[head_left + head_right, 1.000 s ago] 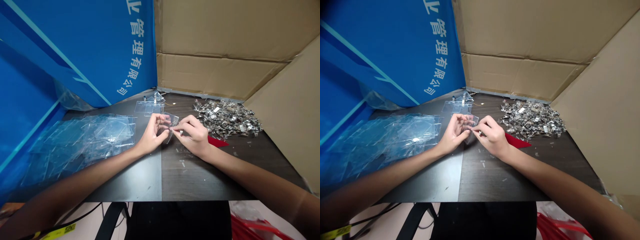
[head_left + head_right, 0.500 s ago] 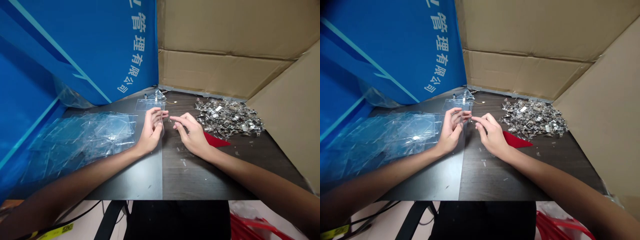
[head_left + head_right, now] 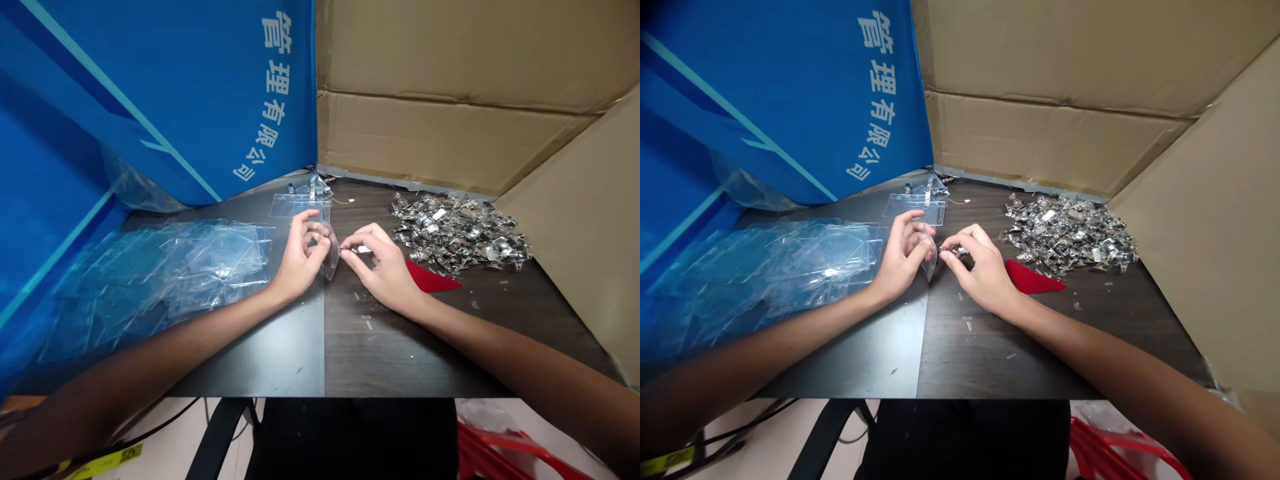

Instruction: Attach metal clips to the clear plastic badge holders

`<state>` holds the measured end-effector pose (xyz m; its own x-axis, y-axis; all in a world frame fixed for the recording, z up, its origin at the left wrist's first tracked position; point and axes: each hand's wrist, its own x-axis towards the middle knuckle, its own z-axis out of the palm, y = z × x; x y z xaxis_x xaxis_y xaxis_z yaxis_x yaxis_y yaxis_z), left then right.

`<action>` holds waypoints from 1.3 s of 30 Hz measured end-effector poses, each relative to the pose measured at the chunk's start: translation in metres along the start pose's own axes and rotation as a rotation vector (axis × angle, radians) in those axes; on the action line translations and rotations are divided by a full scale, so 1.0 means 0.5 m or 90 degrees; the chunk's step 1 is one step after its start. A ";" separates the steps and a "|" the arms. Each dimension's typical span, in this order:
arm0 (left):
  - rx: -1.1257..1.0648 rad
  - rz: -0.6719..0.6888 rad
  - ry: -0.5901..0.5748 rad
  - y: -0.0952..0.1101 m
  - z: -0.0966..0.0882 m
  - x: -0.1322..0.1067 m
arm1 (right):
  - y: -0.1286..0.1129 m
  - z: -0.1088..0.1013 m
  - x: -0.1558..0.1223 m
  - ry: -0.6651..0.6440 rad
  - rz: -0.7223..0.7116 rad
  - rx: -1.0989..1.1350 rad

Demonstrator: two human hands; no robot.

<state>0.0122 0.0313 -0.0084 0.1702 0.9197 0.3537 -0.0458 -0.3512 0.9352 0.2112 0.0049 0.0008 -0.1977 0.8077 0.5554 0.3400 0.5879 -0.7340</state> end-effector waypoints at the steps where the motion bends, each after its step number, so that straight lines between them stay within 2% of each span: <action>1: -0.008 -0.014 -0.001 0.001 0.000 0.001 | -0.001 0.001 0.000 -0.010 0.012 0.025; 5: -0.014 -0.046 0.002 0.005 -0.002 0.003 | 0.002 0.006 -0.002 -0.075 0.099 0.156; 8: -0.006 -0.055 0.006 0.006 -0.003 0.004 | 0.005 0.006 -0.001 -0.094 0.134 0.198; 13: 0.004 -0.052 0.001 0.005 -0.003 0.005 | 0.005 0.006 0.006 -0.058 0.151 0.214; 19: 0.062 -0.038 0.034 0.003 -0.001 0.003 | 0.007 0.016 0.006 0.010 0.241 0.319; 23: 0.087 -0.025 0.040 -0.002 -0.001 0.001 | 0.007 0.018 0.005 0.043 0.246 0.333; 29: 0.050 -0.001 0.002 -0.010 -0.004 0.000 | 0.020 0.018 0.004 0.005 0.259 0.370; 35: 0.043 0.022 -0.026 -0.024 -0.020 0.006 | 0.018 0.019 0.005 -0.015 0.231 0.420; 39: 0.030 0.013 -0.031 -0.035 -0.029 0.010 | 0.017 0.019 0.006 0.000 0.223 0.410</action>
<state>-0.0005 0.0448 -0.0228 0.2182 0.9031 0.3699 -0.0035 -0.3783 0.9257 0.2046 0.0129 -0.0077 -0.1773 0.9529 0.2459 -0.2245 0.2041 -0.9529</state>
